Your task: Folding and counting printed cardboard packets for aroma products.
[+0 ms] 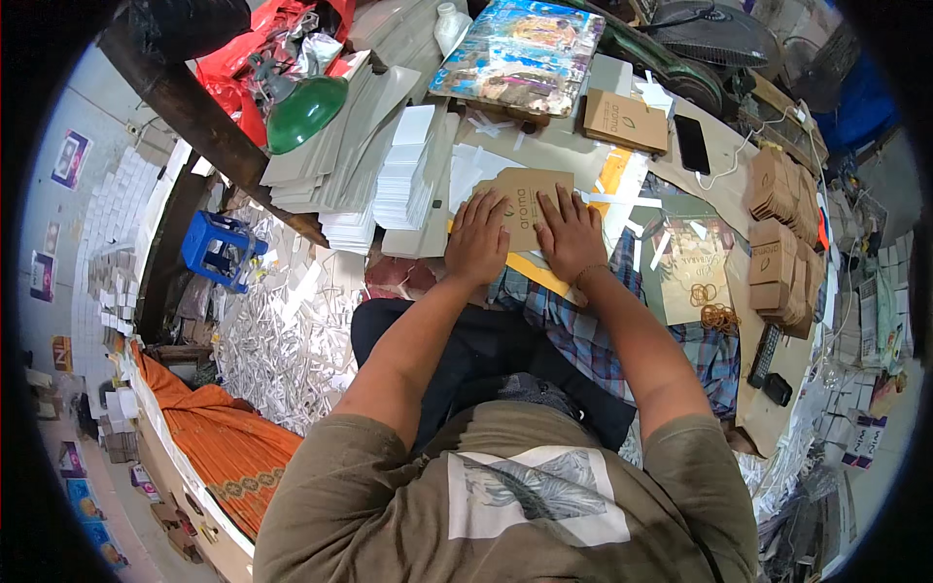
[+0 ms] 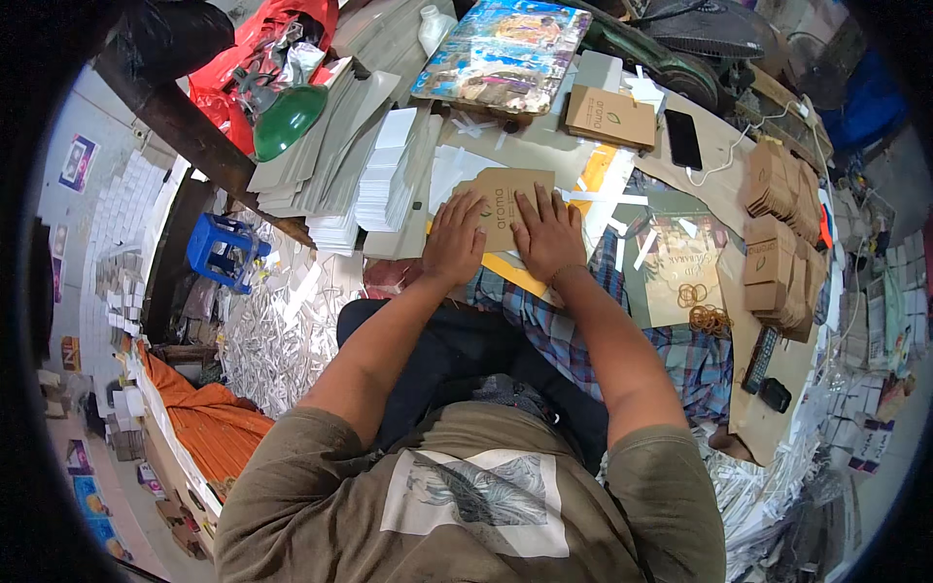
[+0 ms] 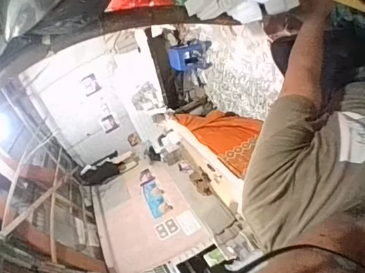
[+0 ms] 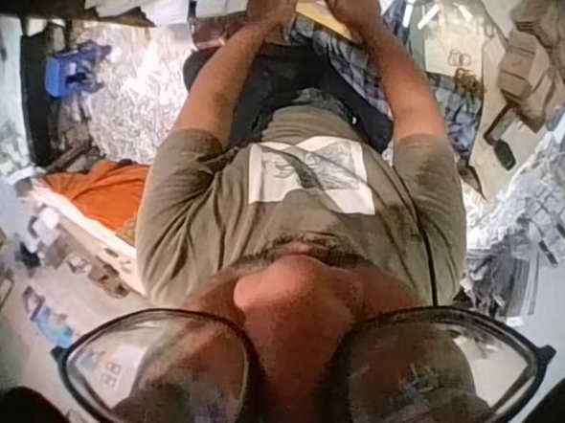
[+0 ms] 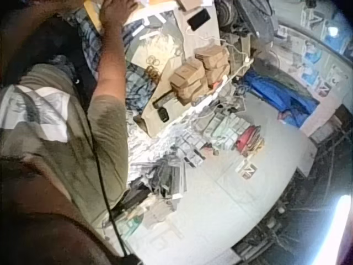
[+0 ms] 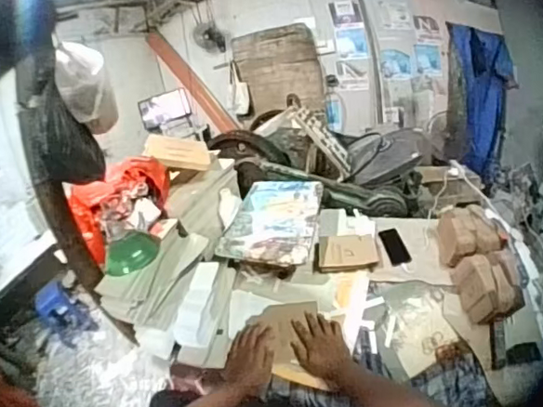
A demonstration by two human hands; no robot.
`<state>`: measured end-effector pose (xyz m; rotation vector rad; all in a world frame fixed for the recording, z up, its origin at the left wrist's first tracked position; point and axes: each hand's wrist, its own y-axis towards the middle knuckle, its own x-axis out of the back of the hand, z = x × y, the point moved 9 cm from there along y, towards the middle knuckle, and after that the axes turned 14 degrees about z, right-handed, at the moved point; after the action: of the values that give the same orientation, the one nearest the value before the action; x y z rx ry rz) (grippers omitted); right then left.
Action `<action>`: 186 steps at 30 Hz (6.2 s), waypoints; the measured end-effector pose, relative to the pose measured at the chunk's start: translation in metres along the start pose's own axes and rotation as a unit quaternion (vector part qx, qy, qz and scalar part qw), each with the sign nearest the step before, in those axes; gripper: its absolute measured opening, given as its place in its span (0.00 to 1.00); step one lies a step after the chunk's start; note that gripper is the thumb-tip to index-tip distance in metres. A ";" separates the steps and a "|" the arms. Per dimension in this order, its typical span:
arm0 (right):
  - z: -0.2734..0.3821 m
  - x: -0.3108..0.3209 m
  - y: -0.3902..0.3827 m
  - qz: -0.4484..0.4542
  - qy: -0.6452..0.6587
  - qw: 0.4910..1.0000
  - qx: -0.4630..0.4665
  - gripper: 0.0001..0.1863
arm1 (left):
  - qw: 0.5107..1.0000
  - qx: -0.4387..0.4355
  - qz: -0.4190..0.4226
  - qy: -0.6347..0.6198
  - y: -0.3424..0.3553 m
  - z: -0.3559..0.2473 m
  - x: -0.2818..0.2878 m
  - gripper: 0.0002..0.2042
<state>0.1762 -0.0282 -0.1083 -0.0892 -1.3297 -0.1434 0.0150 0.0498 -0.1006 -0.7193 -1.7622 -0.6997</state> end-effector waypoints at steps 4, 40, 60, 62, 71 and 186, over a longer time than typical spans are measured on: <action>0.000 -0.001 0.002 0.002 0.006 1.000 0.001 0.34 | 1.000 -0.006 -0.008 -0.015 0.000 0.000 0.002 0.28; 0.004 0.004 0.000 0.021 0.041 0.999 0.018 0.35 | 1.000 0.009 0.005 -0.028 -0.002 -0.003 0.011 0.29; 0.005 0.012 0.002 0.026 0.033 0.999 0.017 0.36 | 0.996 -0.027 0.037 -0.073 0.007 -0.004 0.017 0.29; 0.004 0.011 0.002 0.024 0.023 0.999 0.015 0.36 | 0.998 -0.017 0.036 -0.048 0.006 -0.004 0.015 0.29; 0.008 0.010 -0.001 0.041 0.020 0.999 0.008 0.36 | 0.999 -0.014 0.013 -0.050 -0.003 -0.003 0.009 0.29; 0.037 0.004 -0.016 0.034 0.040 0.995 -0.087 0.44 | 0.963 0.067 -0.039 -0.258 -0.003 0.016 0.009 0.43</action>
<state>0.1396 -0.0385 -0.0958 -0.2738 -1.2305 -0.2031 0.0008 0.0607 -0.0971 -0.7884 -2.2992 -0.4611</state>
